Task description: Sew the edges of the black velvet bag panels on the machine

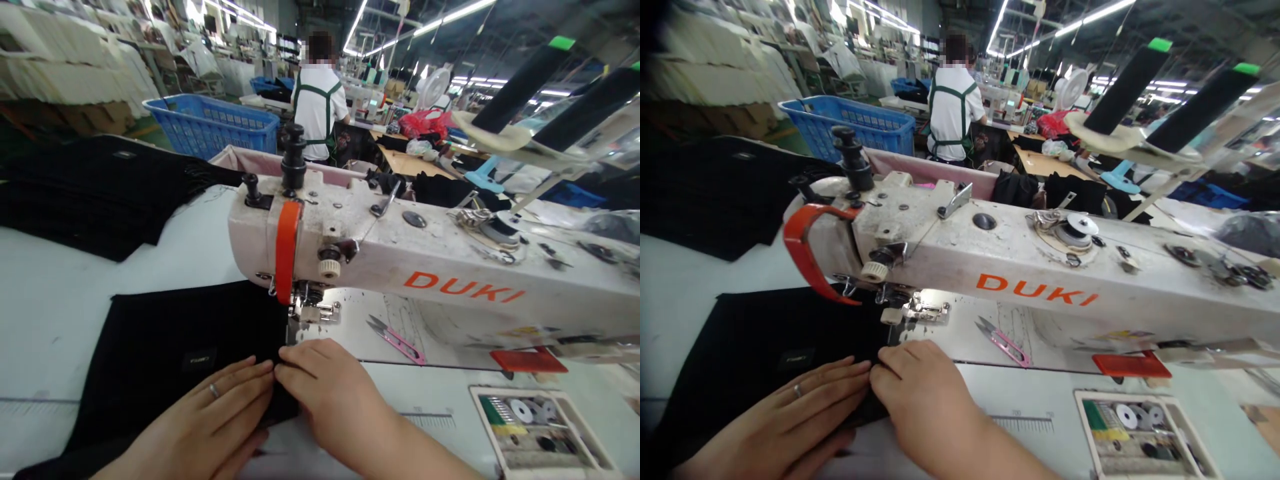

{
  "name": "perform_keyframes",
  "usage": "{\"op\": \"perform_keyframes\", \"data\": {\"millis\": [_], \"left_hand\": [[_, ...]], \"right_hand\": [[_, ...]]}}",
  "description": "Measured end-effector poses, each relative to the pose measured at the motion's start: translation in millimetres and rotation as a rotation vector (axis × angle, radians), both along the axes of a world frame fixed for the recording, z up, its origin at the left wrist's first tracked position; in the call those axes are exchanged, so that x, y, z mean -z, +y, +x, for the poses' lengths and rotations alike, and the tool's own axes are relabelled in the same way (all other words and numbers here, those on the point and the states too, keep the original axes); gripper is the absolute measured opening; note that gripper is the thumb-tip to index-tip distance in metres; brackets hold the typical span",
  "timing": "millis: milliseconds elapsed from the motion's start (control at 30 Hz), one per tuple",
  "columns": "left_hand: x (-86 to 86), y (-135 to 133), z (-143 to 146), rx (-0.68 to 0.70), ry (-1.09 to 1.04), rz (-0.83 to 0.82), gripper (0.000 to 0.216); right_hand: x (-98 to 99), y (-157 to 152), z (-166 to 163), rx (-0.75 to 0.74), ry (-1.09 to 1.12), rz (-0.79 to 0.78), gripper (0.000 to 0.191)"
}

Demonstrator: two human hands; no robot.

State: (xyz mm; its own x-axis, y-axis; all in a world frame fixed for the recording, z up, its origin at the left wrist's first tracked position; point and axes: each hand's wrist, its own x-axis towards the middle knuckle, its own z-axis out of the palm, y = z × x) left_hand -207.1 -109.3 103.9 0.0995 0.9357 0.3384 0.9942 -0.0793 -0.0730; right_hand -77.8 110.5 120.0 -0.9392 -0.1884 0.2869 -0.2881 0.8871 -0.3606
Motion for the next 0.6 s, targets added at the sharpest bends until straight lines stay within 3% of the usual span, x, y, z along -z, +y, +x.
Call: {"op": "perform_keyframes", "data": {"millis": [333,600], "left_hand": [[-8.9,37,-39,0.0,-0.131,0.007,0.031],[-10.7,60,-70,0.031,-0.153,0.047,0.03]], "right_hand": [[2.7,15,-21,0.084,0.02,0.059,0.029],[7.7,18,-35,0.23,-0.043,0.065,0.044]]}}
